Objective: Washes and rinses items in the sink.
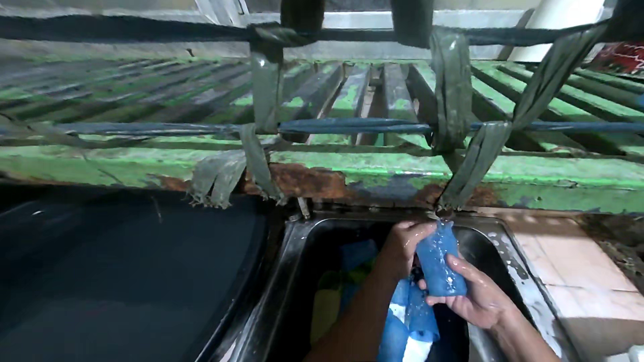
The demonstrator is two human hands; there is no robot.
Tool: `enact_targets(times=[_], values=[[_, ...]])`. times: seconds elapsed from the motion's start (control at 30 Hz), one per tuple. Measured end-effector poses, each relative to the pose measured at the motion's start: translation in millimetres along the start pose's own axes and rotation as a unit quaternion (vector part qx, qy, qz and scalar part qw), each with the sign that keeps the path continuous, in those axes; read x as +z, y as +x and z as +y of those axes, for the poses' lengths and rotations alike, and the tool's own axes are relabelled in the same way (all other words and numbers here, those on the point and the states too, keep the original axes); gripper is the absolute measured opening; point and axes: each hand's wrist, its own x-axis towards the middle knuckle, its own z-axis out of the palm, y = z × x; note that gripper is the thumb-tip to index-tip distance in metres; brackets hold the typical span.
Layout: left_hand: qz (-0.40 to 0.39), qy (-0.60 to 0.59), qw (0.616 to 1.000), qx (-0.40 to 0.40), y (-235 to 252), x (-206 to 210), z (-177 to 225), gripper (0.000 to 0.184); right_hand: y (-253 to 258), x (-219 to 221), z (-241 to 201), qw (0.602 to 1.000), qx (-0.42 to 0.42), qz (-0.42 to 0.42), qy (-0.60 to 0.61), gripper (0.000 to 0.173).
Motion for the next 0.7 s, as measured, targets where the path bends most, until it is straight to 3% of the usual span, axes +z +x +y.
enact_targets(times=[0.03, 0.07, 0.1, 0.13, 0.17, 0.23, 0.3, 0.37, 0.43, 0.47, 0.5, 0.57, 0.6, 0.63, 0.67, 0.7], values=[[0.018, 0.053, 0.998, -0.008, 0.3, 4.5, 1.4, 0.022, 2.7, 5.0, -1.1, 0.995, -0.011, 0.055, -0.080, 0.088], [0.036, 0.151, 0.988, -0.027, 1.4, 11.7, 4.6, 0.026, 7.2, 12.3, -1.3, 0.965, -0.031, 0.130, -0.225, 0.088], [0.040, 0.247, 0.968, -0.038, 2.8, 18.7, 7.5, 0.031, 13.4, 15.1, 0.6, 0.910, -0.051, 0.181, -0.371, 0.099], [0.037, 0.294, 0.954, -0.046, 2.1, 23.1, 11.0, 0.033, 15.8, 15.2, 2.9, 0.872, -0.071, 0.195, -0.442, 0.106], [0.038, 0.287, 0.956, -0.044, -0.2, 23.5, 13.5, 0.032, 12.2, 15.5, 3.0, 0.887, -0.078, 0.183, -0.416, 0.110], [0.031, 0.146, 0.988, -0.036, -4.3, 13.7, 11.8, 0.026, -2.1, 10.9, 1.7, 0.979, -0.055, 0.087, -0.175, 0.104], [0.003, 0.006, 1.000, -0.016, -5.1, 3.3, 2.7, 0.024, -5.7, 3.2, 0.8, 1.000, -0.009, -0.013, -0.004, 0.100], [0.040, 0.085, 0.995, -0.021, -2.8, 10.1, 0.6, 0.030, 0.5, 12.8, -1.5, 0.986, -0.027, 0.082, -0.142, 0.096], [0.052, 0.261, 0.963, -0.036, -2.1, 23.6, 7.7, 0.037, 11.6, 20.7, 0.6, 0.901, -0.076, 0.185, -0.385, 0.106], [0.056, 0.285, 0.956, -0.035, -4.0, 26.9, 11.1, 0.035, 13.4, 18.6, 2.5, 0.885, -0.097, 0.188, -0.414, 0.112], [0.058, 0.255, 0.965, -0.033, -6.3, 26.1, 14.2, 0.032, 9.4, 16.2, 2.5, 0.912, -0.098, 0.170, -0.362, 0.113], [0.037, 0.079, 0.996, -0.022, -7.7, 14.3, 9.8, 0.026, -4.1, 6.4, 1.3, 0.990, -0.065, 0.052, -0.110, 0.105], [0.009, 0.005, 1.000, -0.016, -7.4, 8.1, 5.6, 0.025, -7.4, 1.6, 0.6, 0.999, -0.034, -0.007, -0.021, 0.101], [0.001, -0.013, 1.000, -0.013, -6.2, 5.9, 3.5, 0.025, -7.8, 1.1, -0.7, 1.000, -0.020, -0.013, -0.009, 0.098], [0.017, 0.033, 0.999, -0.019, -5.2, 8.4, 5.0, 0.027, -5.9, 5.3, -2.5, 0.995, -0.028, 0.040, -0.090, 0.094], [0.027, 0.129, 0.991, -0.028, -4.7, 13.2, 8.4, 0.029, -2.0, 11.3, -3.3, 0.961, -0.046, 0.119, -0.244, 0.093]])
